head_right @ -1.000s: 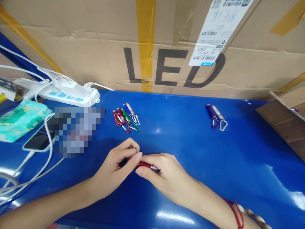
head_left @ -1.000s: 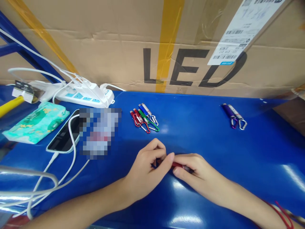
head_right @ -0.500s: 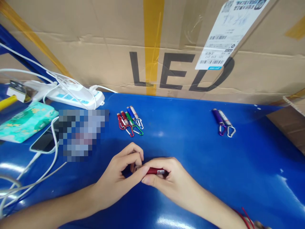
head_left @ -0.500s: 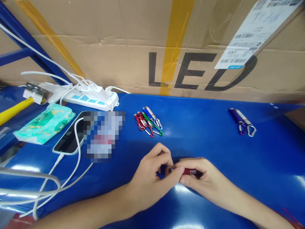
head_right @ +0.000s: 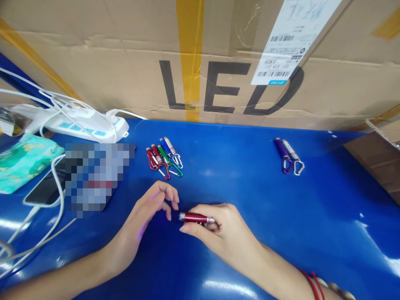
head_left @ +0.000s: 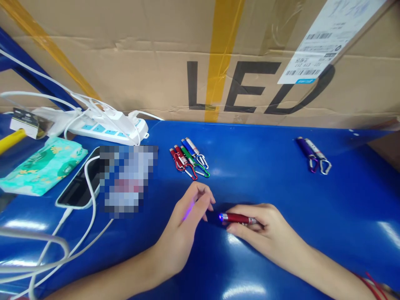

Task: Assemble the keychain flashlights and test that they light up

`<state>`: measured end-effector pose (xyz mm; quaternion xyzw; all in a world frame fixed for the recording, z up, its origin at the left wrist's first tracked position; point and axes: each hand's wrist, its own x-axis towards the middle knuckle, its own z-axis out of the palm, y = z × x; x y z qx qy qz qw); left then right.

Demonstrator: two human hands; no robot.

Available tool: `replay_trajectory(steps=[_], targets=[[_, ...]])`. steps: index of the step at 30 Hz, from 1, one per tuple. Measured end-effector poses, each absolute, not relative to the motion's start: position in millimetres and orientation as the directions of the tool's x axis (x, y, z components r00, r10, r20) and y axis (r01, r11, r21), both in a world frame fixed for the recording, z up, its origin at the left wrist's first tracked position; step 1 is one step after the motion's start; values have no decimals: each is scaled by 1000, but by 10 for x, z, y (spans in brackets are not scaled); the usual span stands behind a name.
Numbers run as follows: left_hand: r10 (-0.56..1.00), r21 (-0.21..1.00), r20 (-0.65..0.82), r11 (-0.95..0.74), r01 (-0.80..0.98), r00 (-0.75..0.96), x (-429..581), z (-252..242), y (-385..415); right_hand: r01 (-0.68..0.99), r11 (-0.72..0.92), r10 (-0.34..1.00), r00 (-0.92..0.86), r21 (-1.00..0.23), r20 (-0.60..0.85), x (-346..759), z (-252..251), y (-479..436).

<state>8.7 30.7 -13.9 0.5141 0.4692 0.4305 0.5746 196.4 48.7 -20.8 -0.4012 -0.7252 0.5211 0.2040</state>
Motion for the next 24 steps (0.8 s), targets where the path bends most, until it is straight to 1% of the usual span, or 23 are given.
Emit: replay_trajectory(steps=[2,5,10,15,18,24], targets=[[972,992,-88,105,-70,219,56,-206,337,363,147,794,-598,-920,-109,1956,-220,493],[962,983,-119,149,-108,244,45,-251,360,373,197,790,-608,-907,-78,1949,-227,495],[964,960,-181,217,-180,195,108,-90,366,416,285,772,-634,-863,-51,1971,-203,475],[960,935,-202,248,-255,196,134,15,415,379,388,738,-674,-840,37,1982,-184,462],[952,916,-213,273,-293,221,124,20,435,385,431,731,-679,-816,66,1983,-200,463],[930,878,-231,326,-350,287,118,52,415,412,470,728,-681,-780,79,1992,-227,461]])
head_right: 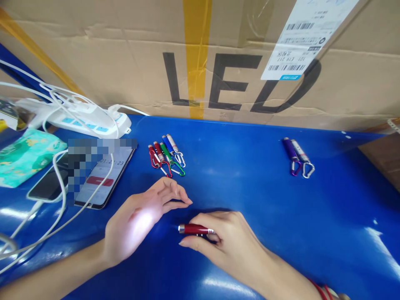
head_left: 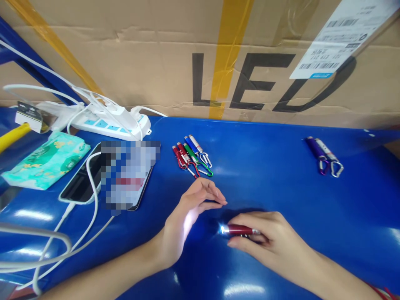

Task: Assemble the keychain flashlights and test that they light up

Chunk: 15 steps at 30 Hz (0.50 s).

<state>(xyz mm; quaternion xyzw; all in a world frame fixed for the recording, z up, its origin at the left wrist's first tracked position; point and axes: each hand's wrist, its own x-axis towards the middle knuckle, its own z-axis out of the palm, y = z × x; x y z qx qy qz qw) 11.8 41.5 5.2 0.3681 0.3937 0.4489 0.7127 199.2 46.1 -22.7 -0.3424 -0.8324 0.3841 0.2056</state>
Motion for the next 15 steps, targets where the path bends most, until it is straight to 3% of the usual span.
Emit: replay_trajectory(steps=[15], targets=[[930,916,-196,287,-280,311,113,28,376,368,536,717,-674,-760,179,2014,-207,445]])
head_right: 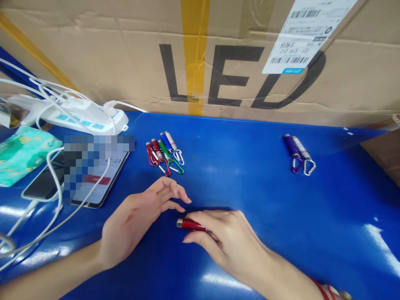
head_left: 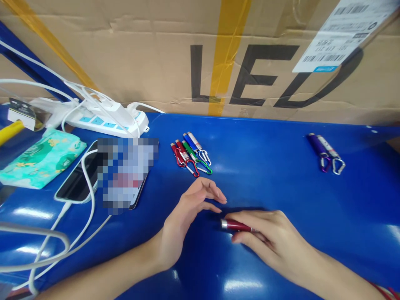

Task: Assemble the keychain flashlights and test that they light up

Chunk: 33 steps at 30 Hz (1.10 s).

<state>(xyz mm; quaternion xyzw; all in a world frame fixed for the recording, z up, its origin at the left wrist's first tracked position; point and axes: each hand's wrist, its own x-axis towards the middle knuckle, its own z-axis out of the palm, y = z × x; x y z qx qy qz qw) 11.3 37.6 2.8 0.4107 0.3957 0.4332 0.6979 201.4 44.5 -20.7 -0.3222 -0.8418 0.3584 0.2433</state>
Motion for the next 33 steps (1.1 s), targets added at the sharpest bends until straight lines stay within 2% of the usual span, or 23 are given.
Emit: replay_trajectory(steps=[11,14,22,33], targets=[[926,934,-189,272,-232,326,127,45,383,408,551,722,-670,-728,171,2016,-197,443],[927,937,-177,262,-232,332,127,41,375,435,565,717,-680,-701,156,2024,-204,442],[925,933,-189,274,-233,330,128,54,372,442,662,675,-703,-605,224,2022,-224,462],[916,912,-228,320,-259,330,125,62,398,452,667,654,-736,-593,175,2033,-190,467]])
